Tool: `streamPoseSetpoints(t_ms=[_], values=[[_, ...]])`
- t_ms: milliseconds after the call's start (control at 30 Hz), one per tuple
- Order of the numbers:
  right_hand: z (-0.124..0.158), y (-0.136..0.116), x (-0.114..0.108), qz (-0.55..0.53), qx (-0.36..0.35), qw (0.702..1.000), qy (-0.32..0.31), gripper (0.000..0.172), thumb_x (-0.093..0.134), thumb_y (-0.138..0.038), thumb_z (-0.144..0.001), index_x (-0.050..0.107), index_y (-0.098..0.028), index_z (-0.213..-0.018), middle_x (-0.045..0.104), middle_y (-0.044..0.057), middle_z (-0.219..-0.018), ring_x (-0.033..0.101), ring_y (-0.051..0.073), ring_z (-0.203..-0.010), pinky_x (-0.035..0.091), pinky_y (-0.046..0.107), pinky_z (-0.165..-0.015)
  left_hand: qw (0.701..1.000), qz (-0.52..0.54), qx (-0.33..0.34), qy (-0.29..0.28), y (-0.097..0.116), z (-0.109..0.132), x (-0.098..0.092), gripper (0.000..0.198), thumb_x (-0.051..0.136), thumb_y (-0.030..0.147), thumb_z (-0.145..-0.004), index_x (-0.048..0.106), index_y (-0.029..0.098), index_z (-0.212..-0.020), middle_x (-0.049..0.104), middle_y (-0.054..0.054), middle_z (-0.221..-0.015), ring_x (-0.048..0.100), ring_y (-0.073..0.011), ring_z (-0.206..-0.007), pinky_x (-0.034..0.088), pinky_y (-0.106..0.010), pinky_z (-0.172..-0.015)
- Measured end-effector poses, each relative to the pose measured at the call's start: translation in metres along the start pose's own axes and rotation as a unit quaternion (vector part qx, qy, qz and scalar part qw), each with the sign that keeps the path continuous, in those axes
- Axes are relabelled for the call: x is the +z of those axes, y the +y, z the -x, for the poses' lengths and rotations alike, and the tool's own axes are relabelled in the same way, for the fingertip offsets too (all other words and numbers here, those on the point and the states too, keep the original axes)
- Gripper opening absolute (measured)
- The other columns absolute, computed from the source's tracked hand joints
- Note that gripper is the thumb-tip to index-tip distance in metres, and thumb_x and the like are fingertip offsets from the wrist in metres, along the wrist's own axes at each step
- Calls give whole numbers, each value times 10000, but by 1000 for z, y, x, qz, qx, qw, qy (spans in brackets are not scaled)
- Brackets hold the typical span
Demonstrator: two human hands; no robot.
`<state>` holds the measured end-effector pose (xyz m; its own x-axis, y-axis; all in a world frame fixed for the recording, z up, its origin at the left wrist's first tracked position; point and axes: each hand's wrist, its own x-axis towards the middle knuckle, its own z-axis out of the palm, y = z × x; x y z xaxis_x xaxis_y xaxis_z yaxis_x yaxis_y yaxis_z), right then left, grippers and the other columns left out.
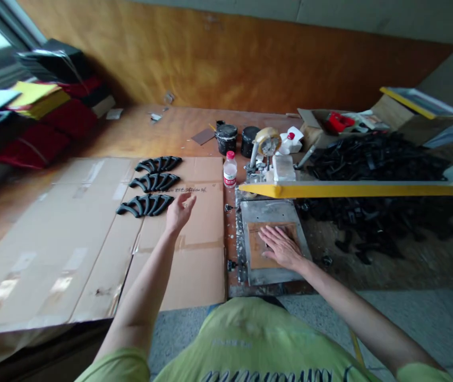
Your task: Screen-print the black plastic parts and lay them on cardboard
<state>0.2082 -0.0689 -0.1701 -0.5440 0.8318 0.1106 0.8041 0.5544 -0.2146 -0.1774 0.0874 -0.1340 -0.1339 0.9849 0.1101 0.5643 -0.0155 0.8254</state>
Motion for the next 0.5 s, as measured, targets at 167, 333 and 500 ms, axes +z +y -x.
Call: streamPoseSetpoints(t_ms=[167, 333, 500], values=[[19, 9, 6, -29, -98, 994, -25, 681, 675, -467, -883, 495, -139, -1453, 409, 159, -1545, 340, 299, -1463, 288, 543, -1200, 949, 309, 46, -46, 149, 43, 37, 548, 450, 661, -907, 657, 160, -986, 698, -44, -729, 665, -136, -654, 557, -271, -692], [40, 32, -18, -113, -178, 977, 9, 297, 637, -363, -928, 722, -225, -1178, 634, 85, -1356, 527, 241, -1338, 386, 498, -1155, 935, 351, 47, -9, 218, 89, 52, 544, 441, 655, -914, 633, 176, -744, 547, 7, -505, 531, -104, -460, 500, -231, -534], [46, 101, -67, -141, 75, 978, 136, 254, 530, -272, -964, 752, -151, -953, 767, 48, -1009, 703, 163, -983, 571, 318, -908, 939, 335, -76, -33, 198, 143, 45, 588, 485, 698, -871, 712, 160, -941, 673, -34, -680, 597, -123, -551, 464, -224, -505]])
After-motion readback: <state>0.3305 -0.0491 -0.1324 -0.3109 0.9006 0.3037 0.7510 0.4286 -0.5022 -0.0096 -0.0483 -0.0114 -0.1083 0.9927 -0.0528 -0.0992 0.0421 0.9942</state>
